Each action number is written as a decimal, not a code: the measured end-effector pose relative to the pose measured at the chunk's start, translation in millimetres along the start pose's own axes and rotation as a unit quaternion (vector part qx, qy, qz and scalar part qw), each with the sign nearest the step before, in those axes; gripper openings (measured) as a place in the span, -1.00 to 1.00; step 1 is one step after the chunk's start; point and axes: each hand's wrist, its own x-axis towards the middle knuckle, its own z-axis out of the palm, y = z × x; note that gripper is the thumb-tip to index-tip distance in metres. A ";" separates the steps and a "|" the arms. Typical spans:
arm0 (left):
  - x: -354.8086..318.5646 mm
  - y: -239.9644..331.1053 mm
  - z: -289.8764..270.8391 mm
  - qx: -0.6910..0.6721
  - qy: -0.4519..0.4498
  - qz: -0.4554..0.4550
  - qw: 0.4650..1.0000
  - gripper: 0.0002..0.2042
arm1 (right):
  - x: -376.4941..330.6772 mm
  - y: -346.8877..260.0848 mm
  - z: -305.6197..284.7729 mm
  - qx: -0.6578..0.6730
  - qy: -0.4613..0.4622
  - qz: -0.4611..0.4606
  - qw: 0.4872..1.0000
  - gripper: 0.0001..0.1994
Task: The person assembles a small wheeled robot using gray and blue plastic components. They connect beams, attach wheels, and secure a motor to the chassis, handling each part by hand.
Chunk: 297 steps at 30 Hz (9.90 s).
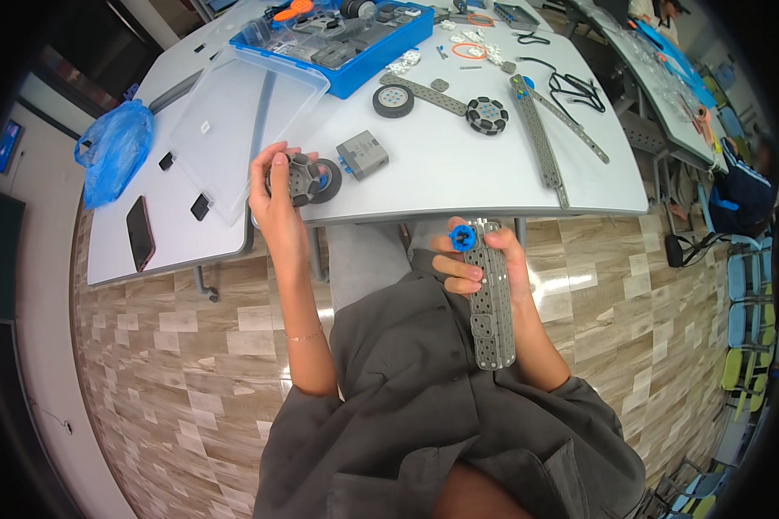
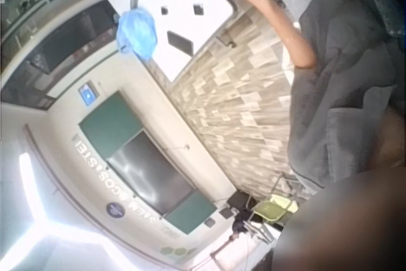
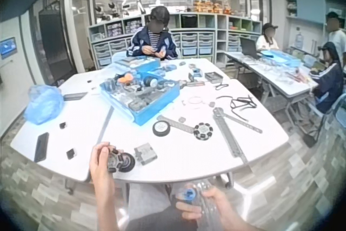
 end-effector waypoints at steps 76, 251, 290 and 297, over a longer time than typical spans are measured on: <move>35.8 -21.5 1.8 0.299 -0.158 0.247 0.908 -0.59 | -1.6 2.0 -1.6 -0.203 0.039 -0.017 0.978 -0.68; -172.6 -139.0 30.3 -0.179 -0.354 -0.359 0.845 -0.82 | -24.5 -53.7 -100.4 -0.508 0.211 0.108 0.828 -0.72; -180.2 -137.5 28.7 -0.204 -0.318 -0.313 0.871 -0.83 | -26.1 -59.5 -109.4 -0.436 0.145 0.145 0.876 -0.81; -179.1 -136.2 27.9 -0.212 -0.322 -0.320 0.865 -0.80 | -26.3 -59.5 -111.7 -0.423 0.126 0.149 0.885 -0.82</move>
